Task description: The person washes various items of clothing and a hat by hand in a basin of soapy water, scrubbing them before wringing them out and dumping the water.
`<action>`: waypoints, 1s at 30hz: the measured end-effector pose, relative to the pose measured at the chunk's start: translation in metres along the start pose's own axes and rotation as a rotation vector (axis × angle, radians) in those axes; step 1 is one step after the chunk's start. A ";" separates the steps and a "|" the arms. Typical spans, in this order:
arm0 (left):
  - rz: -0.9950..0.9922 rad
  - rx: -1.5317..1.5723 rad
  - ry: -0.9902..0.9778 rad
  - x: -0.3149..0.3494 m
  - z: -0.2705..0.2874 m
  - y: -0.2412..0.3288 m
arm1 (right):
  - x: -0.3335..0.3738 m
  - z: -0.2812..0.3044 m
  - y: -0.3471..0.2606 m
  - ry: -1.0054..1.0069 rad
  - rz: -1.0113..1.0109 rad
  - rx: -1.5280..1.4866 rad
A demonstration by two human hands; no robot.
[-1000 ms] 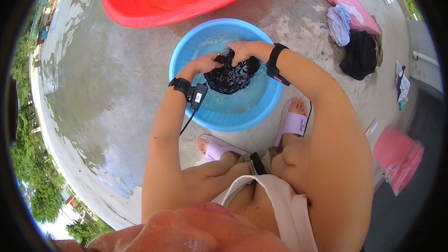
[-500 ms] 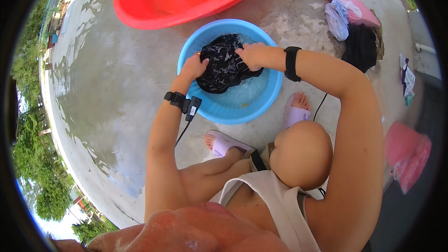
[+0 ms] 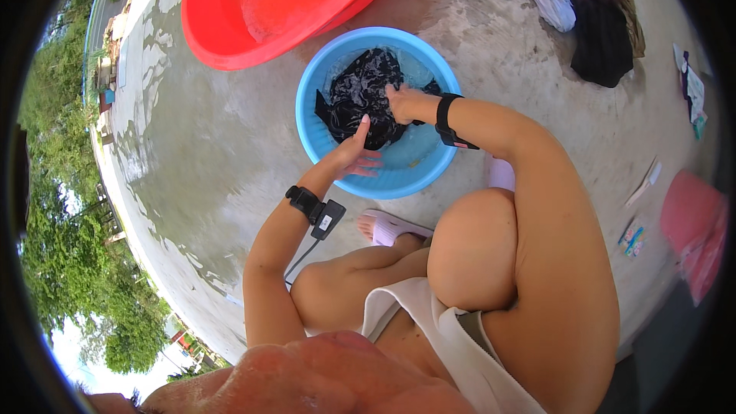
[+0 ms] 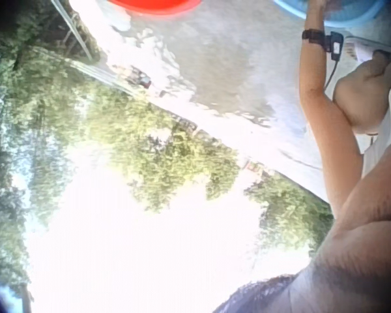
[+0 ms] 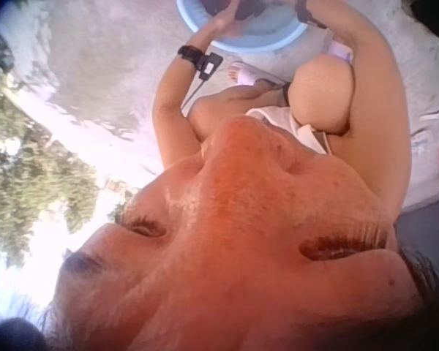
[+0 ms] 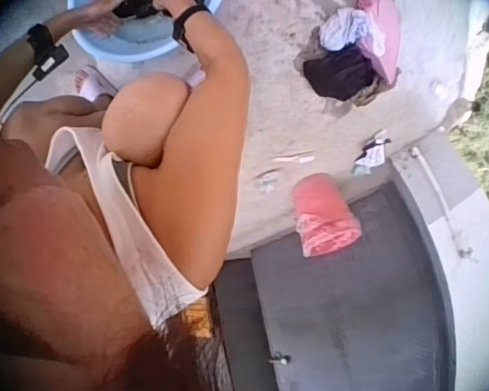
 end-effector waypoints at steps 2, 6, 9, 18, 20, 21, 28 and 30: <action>0.017 0.170 -0.054 -0.022 -0.010 0.000 | 0.009 0.002 -0.001 -0.130 0.012 -0.796; -0.271 0.598 -0.270 -0.016 -0.001 0.024 | 0.056 0.023 -0.053 0.208 0.453 -0.851; -0.312 0.756 -0.426 -0.019 -0.008 0.040 | 0.079 0.039 -0.057 0.340 0.548 -0.802; -0.445 0.871 -0.081 -0.078 0.032 -0.006 | 0.066 0.048 -0.083 0.394 0.607 -0.675; -0.383 0.881 -0.044 -0.076 0.018 -0.002 | 0.053 0.041 -0.075 0.411 0.563 -0.618; -0.369 0.836 -0.046 -0.062 0.001 0.004 | 0.049 0.034 -0.057 0.433 0.492 -0.575; -0.605 0.458 -0.017 -0.024 0.009 0.022 | 0.021 0.043 -0.006 0.315 0.193 -0.207; -0.525 0.248 0.005 -0.031 -0.002 0.019 | 0.020 0.048 0.023 0.356 0.148 -0.326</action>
Point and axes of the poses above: each hand's wrist, its own x-axis away from the middle knuckle, its own z-axis out of the back of the hand, y = z × x, the point moved 3 cm from there along -x, towards the middle knuckle, and after that the axes turned 1 degree about -x, right-handed, at the moved point
